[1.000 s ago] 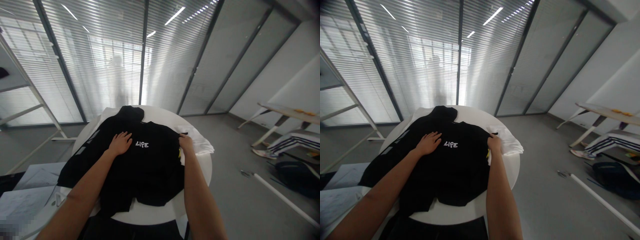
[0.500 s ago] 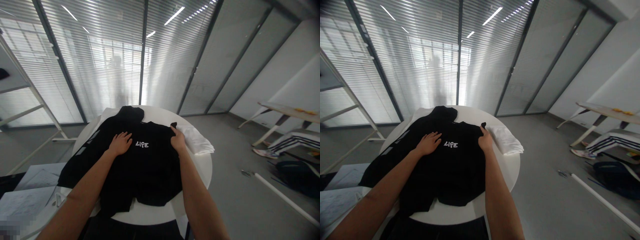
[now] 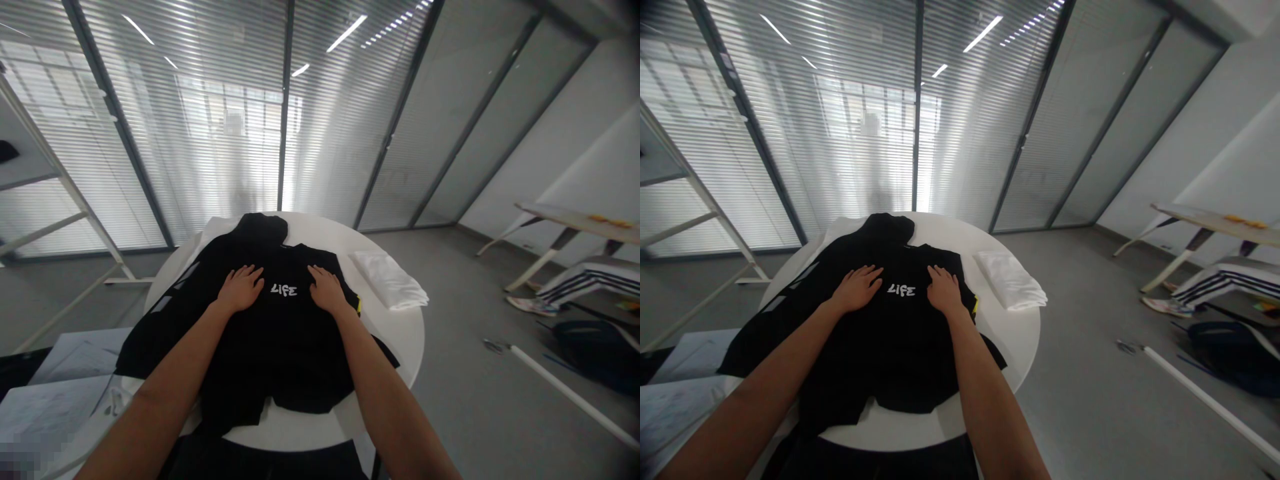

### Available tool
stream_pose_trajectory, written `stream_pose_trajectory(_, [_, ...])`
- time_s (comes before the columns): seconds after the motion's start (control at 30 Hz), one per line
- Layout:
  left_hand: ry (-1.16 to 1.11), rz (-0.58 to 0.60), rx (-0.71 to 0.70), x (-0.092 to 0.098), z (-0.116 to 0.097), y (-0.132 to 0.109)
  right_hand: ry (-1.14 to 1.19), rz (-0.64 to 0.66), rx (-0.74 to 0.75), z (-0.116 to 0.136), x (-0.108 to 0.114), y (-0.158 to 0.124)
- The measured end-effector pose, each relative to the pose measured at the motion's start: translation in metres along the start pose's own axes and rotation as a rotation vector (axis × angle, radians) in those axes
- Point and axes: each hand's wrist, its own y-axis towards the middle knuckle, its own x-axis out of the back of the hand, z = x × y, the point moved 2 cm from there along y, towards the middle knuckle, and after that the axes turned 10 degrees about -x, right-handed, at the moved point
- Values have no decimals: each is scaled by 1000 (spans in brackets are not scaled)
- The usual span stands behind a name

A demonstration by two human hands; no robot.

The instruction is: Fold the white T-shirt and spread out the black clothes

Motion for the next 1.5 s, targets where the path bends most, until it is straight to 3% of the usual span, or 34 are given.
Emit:
stream_pose_trajectory(0.5, [-17,14,6,2,-1,-1,-192,-63,-116,3,12,-2])
stream_pose_trajectory(0.97, [-4,6,6,2,-2,-2,-109,-96,-111,3,15,1])
stream_pose_trajectory(1.13, [-4,3,7,1,-1,-1,-31,-132,-47,8,17,1])
stream_pose_trajectory(1.3, [-11,4,8,1,-1,-1,-12,-69,47,11,9,2])
stream_pose_trajectory(1.5, [-8,5,8,-1,1,0,23,4,43,4,-1,2])
